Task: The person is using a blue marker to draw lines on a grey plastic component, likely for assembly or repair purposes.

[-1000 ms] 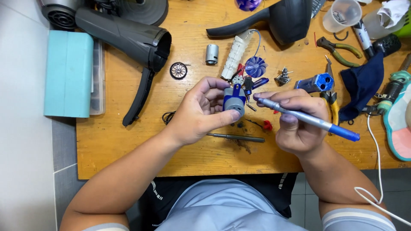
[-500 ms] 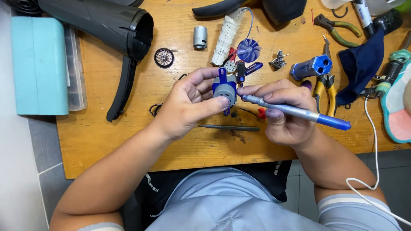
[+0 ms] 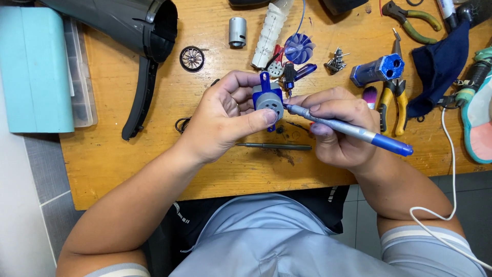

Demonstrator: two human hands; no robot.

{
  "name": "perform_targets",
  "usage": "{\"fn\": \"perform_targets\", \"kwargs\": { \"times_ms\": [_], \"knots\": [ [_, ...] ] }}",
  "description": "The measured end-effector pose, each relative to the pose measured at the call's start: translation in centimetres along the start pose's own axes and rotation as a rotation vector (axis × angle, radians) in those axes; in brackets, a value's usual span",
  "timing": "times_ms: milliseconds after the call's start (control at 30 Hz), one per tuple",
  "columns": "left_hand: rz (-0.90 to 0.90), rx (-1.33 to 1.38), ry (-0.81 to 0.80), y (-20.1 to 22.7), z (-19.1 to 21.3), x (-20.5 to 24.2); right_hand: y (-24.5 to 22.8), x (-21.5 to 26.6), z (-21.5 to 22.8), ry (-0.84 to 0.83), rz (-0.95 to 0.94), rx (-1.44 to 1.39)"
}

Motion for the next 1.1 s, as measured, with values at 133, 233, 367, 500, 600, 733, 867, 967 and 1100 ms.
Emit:
{"fn": "perform_targets", "kwargs": {
  "times_ms": [133, 233, 367, 500, 600, 733, 867, 967, 1100],
  "knots": [
    [-0.005, -0.007, -0.001, 0.0, 0.0, 0.0, 0.2, 0.0, -0.2, -0.008, -0.044, -0.059],
    [-0.020, 0.009, -0.012, -0.1, 0.0, 0.0, 0.1, 0.0, -0.2, -0.012, -0.049, -0.113],
    [-0.015, 0.019, -0.011, -0.1, -0.1, -0.1, -0.3, -0.4, -0.2, -0.011, -0.021, -0.052],
    [-0.019, 0.006, -0.009, 0.1, 0.0, 0.0, 0.4, 0.1, 0.0, 0.011, -0.049, -0.131],
    [-0.024, -0.007, 0.001, 0.0, 0.1, -0.1, -0.3, -0.5, -0.4, -0.024, -0.034, -0.071],
    [-0.010, -0.014, 0.003, 0.1, 0.1, 0.0, 0.2, -0.1, -0.2, -0.007, -0.032, -0.130],
    [-0.014, -0.016, -0.007, 0.4, -0.1, 0.0, 0.4, -0.2, -0.1, -0.004, -0.048, -0.132],
    [-0.011, -0.022, -0.001, 0.3, 0.0, 0.1, 0.6, 0.2, -0.2, -0.008, -0.052, -0.156],
    [-0.011, -0.026, 0.007, 0.4, 0.0, 0.0, 0.0, -0.4, -0.3, -0.006, -0.033, -0.113]
  ]
}}
Point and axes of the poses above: each hand's wrist, its own x-axis away from the middle knuckle, its own z-axis out of the back of the hand, y = z × x, the point moved 10 cm from there along -x, towards the middle knuckle, and after that the axes turned 4 degrees about y, right-handed, at the moved point
